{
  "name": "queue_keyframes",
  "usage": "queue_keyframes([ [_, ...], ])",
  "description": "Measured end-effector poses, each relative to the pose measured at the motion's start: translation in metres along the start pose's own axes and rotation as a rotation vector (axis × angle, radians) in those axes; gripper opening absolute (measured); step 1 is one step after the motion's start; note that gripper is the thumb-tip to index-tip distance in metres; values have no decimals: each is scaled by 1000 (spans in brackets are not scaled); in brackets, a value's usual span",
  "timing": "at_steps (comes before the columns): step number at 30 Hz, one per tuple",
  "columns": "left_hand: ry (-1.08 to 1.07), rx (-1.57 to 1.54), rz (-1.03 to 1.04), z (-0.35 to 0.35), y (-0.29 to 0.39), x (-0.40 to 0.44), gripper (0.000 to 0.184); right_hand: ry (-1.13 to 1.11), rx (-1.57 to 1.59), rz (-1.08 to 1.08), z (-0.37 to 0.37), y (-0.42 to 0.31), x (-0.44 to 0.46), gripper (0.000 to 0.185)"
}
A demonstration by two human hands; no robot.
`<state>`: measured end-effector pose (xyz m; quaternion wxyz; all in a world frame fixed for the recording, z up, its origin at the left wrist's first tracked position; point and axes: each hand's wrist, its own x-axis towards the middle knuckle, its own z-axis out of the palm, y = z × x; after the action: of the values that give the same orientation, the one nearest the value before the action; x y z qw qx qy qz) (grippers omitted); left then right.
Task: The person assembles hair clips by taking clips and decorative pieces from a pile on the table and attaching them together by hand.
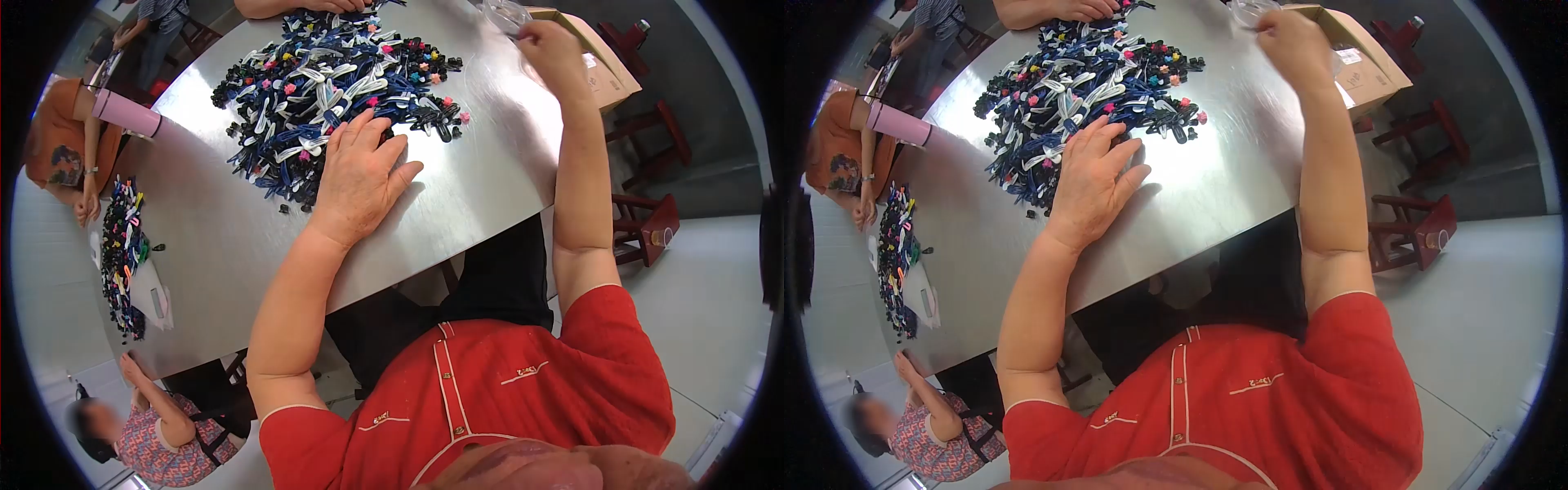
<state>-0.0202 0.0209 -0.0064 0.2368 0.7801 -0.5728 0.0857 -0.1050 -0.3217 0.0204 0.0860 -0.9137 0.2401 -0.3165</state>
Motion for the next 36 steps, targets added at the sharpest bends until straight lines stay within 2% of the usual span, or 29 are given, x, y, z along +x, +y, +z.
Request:
queue_keyframes([
  [1,-2,0,1,0,0,0,39,25,-127,87,-14,0,2,19],
  [2,-1,-2,-2,1,0,0,39,23,-129,85,-15,8,3,19],
  [4,-6,8,-3,1,1,-1,38,-20,-251,301,-18,23,4,21],
  [5,-5,10,-5,2,2,1,38,-19,-250,300,-18,29,3,21],
  [8,-9,-5,7,1,1,0,34,-123,242,-94,18,15,6,16],
  [9,-11,-12,-2,1,2,-1,33,-180,254,-116,24,-13,-3,14],
  [11,-13,-7,7,1,2,2,34,-259,208,-343,48,-27,-11,16],
  [13,-3,13,0,2,0,-1,34,-241,60,-212,54,-54,-22,16],
  [16,5,-2,18,1,2,2,36,-280,61,-166,66,-52,-19,17],
  [27,-8,-42,20,0,0,1,36,-176,165,-106,48,-29,-7,18],
  [31,-20,-29,-11,2,1,1,37,219,-59,15,14,11,6,20],
  [32,-21,-27,-10,1,1,2,37,233,-156,55,7,25,9,23],
  [35,-25,-25,-11,0,0,0,38,10,-350,342,-11,35,6,26],
  [36,-17,-35,-3,0,0,1,38,6,-341,338,-6,34,7,26],
])
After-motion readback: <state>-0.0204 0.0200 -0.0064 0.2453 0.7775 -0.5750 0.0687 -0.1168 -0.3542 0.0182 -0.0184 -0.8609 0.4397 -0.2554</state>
